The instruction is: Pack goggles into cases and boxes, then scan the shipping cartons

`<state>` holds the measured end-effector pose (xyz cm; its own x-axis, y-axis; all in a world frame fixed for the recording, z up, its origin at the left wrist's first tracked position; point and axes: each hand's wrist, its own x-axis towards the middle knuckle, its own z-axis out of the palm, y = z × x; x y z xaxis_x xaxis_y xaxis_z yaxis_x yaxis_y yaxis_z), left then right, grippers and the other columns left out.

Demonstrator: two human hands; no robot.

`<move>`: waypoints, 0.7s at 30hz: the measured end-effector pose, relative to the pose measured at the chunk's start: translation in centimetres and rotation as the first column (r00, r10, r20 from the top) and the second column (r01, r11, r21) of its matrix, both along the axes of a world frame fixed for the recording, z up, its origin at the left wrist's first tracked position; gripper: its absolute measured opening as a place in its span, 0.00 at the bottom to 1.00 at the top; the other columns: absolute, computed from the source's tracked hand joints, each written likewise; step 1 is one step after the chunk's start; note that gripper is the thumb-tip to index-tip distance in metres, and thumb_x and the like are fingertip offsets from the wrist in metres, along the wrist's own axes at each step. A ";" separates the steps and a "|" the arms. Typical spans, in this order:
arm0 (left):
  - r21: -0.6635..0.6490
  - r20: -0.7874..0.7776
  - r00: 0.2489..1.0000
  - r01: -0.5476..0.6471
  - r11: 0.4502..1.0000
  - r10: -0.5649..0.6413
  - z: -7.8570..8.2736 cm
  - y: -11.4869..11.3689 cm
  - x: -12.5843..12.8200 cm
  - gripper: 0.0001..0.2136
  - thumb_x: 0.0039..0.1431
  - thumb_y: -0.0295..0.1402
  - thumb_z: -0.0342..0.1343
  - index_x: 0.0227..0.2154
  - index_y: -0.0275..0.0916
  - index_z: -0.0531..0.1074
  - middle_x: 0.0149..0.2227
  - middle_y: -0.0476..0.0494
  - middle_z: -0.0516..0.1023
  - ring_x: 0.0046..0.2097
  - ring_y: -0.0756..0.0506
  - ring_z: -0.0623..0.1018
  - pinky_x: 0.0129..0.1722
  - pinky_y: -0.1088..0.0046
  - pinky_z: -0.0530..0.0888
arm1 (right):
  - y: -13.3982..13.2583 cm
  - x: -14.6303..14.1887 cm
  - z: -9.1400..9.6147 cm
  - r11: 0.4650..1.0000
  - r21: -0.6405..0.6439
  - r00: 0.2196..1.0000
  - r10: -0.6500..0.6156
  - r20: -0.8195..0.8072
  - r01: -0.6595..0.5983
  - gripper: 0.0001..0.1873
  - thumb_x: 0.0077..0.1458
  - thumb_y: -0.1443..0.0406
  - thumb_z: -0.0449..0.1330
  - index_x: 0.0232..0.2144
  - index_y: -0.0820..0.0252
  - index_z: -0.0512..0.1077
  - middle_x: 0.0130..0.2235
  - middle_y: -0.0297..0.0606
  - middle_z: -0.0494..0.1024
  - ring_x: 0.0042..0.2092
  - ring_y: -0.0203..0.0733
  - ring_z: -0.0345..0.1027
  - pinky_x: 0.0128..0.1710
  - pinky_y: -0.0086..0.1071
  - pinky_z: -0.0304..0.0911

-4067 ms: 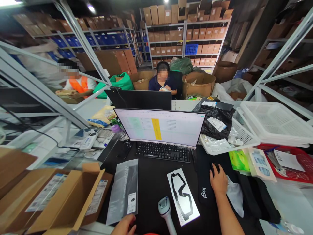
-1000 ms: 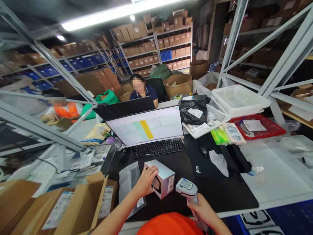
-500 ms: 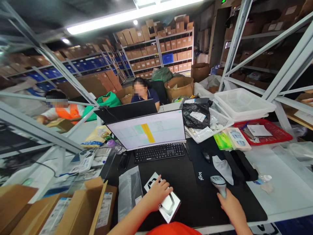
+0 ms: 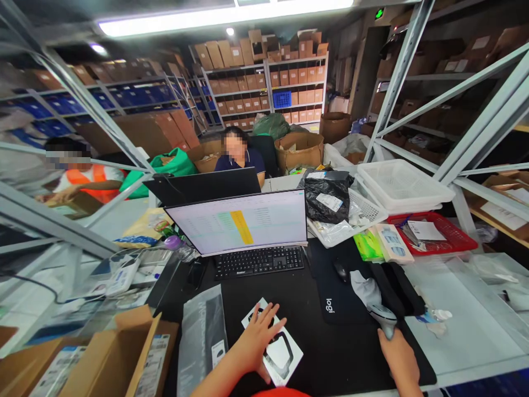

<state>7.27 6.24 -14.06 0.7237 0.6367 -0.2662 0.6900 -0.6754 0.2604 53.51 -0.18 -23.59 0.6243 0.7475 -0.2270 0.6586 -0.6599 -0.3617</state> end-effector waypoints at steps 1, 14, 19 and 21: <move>0.000 -0.015 0.995 -0.096 0.995 0.096 -0.7 0.0 -0.6 0.62 0.34 0.47 0.75 0.71 0.47 0.45 0.74 0.24 0.37 0.72 0.20 0.41 0.65 0.27 0.41 | -0.1 -0.2 0.1 1.000 -0.014 0.999 -0.021 -0.031 0.020 0.32 0.59 0.47 0.44 0.49 0.62 0.73 0.34 0.59 0.81 0.40 0.65 0.79 0.39 0.49 0.71; -0.365 0.338 0.435 -0.757 0.542 0.835 -3.5 -2.0 -2.2 0.40 0.45 0.36 0.62 0.63 0.28 0.59 0.63 0.28 0.66 0.66 0.35 0.65 0.68 0.63 0.58 | 1.2 -12.0 4.2 0.801 0.405 0.872 0.275 0.404 -0.440 0.33 0.61 0.56 0.47 0.64 0.67 0.57 0.61 0.60 0.62 0.64 0.65 0.58 0.61 0.55 0.58; -0.387 0.347 0.398 -0.765 0.516 0.850 -2.9 -2.6 -1.7 0.42 0.46 0.34 0.62 0.65 0.29 0.57 0.65 0.29 0.63 0.68 0.36 0.62 0.68 0.65 0.57 | 2.4 -18.7 0.5 0.700 0.424 0.811 0.556 0.181 -0.575 0.26 0.60 0.60 0.47 0.59 0.63 0.63 0.60 0.54 0.64 0.61 0.58 0.62 0.61 0.50 0.61; -0.385 0.357 0.348 -0.791 0.476 0.867 -3.4 -3.4 -1.6 0.42 0.50 0.35 0.59 0.67 0.28 0.52 0.68 0.27 0.59 0.70 0.36 0.59 0.69 0.64 0.55 | 2.8 -19.5 -0.9 0.683 0.399 0.779 0.609 0.152 -0.612 0.27 0.59 0.60 0.48 0.59 0.61 0.64 0.60 0.53 0.64 0.61 0.58 0.63 0.61 0.50 0.62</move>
<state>5.65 2.88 -17.47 -0.1178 0.9699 -0.2131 0.6429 0.2381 0.7280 34.01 2.61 -24.51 -0.0025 0.9823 0.1875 0.8663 0.0958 -0.4903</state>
